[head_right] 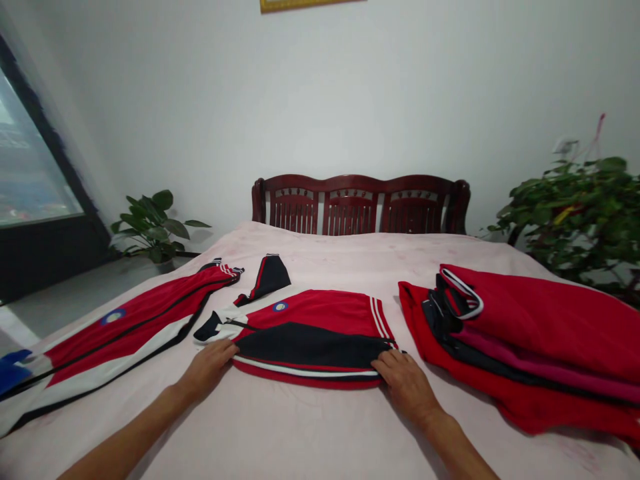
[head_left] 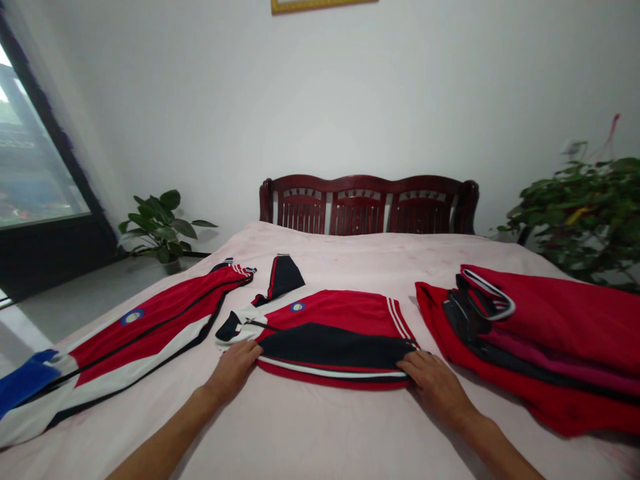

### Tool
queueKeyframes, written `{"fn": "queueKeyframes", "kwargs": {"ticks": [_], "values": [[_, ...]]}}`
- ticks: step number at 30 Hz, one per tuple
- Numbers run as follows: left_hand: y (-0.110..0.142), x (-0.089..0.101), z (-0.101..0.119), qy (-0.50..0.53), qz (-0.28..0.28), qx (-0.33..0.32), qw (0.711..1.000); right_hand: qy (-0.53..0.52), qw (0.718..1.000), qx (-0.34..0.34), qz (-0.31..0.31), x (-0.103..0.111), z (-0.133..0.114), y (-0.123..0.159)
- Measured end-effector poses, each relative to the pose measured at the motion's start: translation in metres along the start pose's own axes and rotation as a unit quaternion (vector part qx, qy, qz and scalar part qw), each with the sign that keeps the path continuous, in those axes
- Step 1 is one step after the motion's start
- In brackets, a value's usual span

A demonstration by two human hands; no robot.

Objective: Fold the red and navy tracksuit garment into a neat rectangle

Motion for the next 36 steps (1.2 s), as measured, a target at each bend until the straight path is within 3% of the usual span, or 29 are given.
{"fn": "queueKeyframes", "kwargs": {"ticks": [4,8,11,13,16,18,20,23,25,28,32,36], "values": [[0.019,0.016,0.008,-0.012,-0.029,0.002,1.000,0.000,1.000,0.007,0.010,0.019,-0.007,0.020],[0.069,0.026,0.010,0.013,-0.082,-0.018,0.996,-0.119,0.992,0.007,-0.052,0.024,-0.029,0.064],[0.090,0.030,0.010,0.054,-0.141,-0.017,0.988,-0.205,0.974,-0.049,-0.081,0.030,-0.032,0.073],[0.084,0.034,0.016,0.085,-0.167,0.000,0.982,-0.236,0.964,-0.089,-0.079,0.036,-0.030,0.051],[0.048,0.037,0.045,0.138,-0.167,0.019,0.976,-0.251,0.957,-0.117,-0.082,0.032,-0.045,-0.020],[0.017,0.027,0.071,0.151,-0.144,0.025,0.978,-0.258,0.956,-0.089,-0.111,0.011,-0.074,-0.077],[-0.009,0.003,0.088,0.121,-0.135,0.047,0.982,-0.256,0.957,-0.029,-0.131,-0.018,-0.106,-0.124],[-0.031,-0.037,0.089,0.040,-0.134,0.071,0.988,-0.243,0.956,-0.009,-0.166,-0.067,-0.116,-0.153],[-0.035,-0.054,0.072,-0.004,-0.124,0.082,0.989,-0.229,0.955,-0.020,-0.187,-0.092,-0.095,-0.148],[-0.035,-0.059,0.036,-0.037,-0.105,0.108,0.988,-0.178,0.962,-0.072,-0.193,-0.107,-0.033,-0.117],[-0.042,-0.046,-0.007,-0.008,-0.094,0.170,0.981,-0.107,0.964,-0.160,-0.183,-0.097,0.044,-0.073],[-0.069,-0.028,-0.047,0.035,-0.074,0.288,0.954,-0.076,0.959,-0.219,-0.165,-0.076,0.084,-0.075]]}}
Point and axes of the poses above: each hand's wrist, its own y-axis away from the middle knuckle, its own x-axis out of the back of the hand, z = x × y, the point moved 8 cm from there along -y, towards the middle knuckle, and after that the axes turned 14 degrees about x, right-handed, at the moved point
